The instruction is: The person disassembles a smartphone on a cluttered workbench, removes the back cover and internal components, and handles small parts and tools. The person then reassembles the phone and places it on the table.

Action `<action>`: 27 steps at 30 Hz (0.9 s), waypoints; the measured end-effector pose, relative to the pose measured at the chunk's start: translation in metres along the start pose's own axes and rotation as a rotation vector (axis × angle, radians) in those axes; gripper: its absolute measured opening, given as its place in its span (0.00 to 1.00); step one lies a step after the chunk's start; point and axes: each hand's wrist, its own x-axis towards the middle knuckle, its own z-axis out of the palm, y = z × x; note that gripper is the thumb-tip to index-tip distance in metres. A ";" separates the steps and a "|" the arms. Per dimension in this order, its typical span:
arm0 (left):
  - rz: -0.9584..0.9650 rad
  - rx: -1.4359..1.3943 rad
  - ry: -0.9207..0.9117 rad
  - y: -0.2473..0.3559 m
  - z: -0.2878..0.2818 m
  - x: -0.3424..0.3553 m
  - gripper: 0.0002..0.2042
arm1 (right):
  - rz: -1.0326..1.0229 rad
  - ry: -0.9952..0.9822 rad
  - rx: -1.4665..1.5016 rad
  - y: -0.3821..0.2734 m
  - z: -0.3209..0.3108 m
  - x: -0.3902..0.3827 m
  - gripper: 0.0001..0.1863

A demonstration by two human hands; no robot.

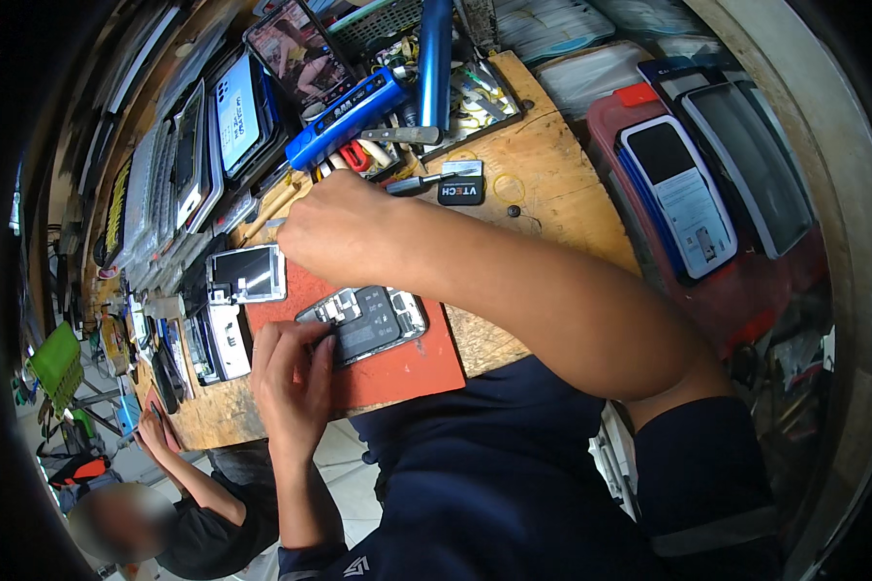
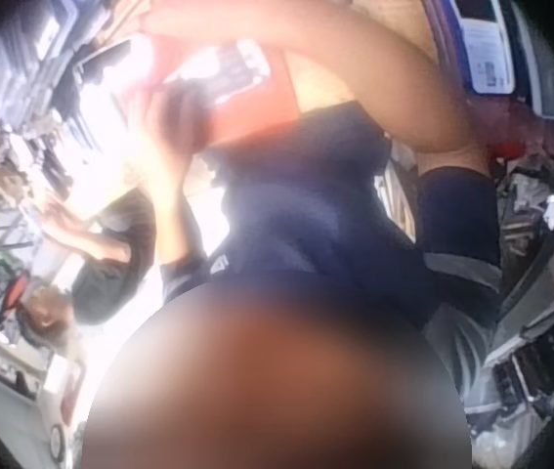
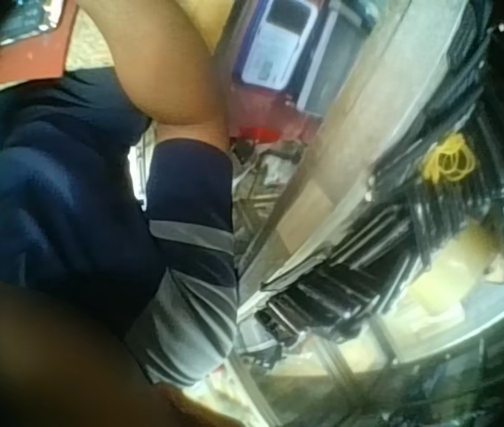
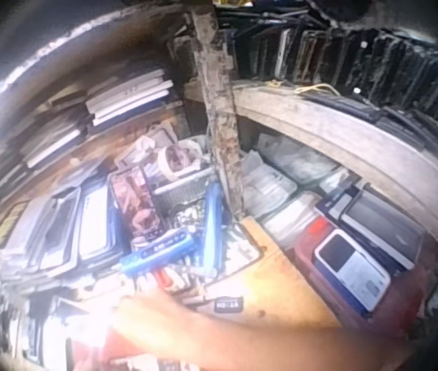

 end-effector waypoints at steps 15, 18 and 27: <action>-0.136 -0.352 -0.324 -0.027 -0.014 0.034 0.04 | 0.031 -0.003 0.006 -0.001 -0.005 -0.002 0.13; -0.195 -0.455 -0.376 -0.031 -0.016 0.038 0.03 | 0.028 0.017 0.001 -0.001 -0.006 -0.002 0.13; -0.164 -0.477 -0.415 -0.035 -0.017 0.044 0.03 | 0.051 -0.030 0.020 0.000 -0.007 -0.002 0.13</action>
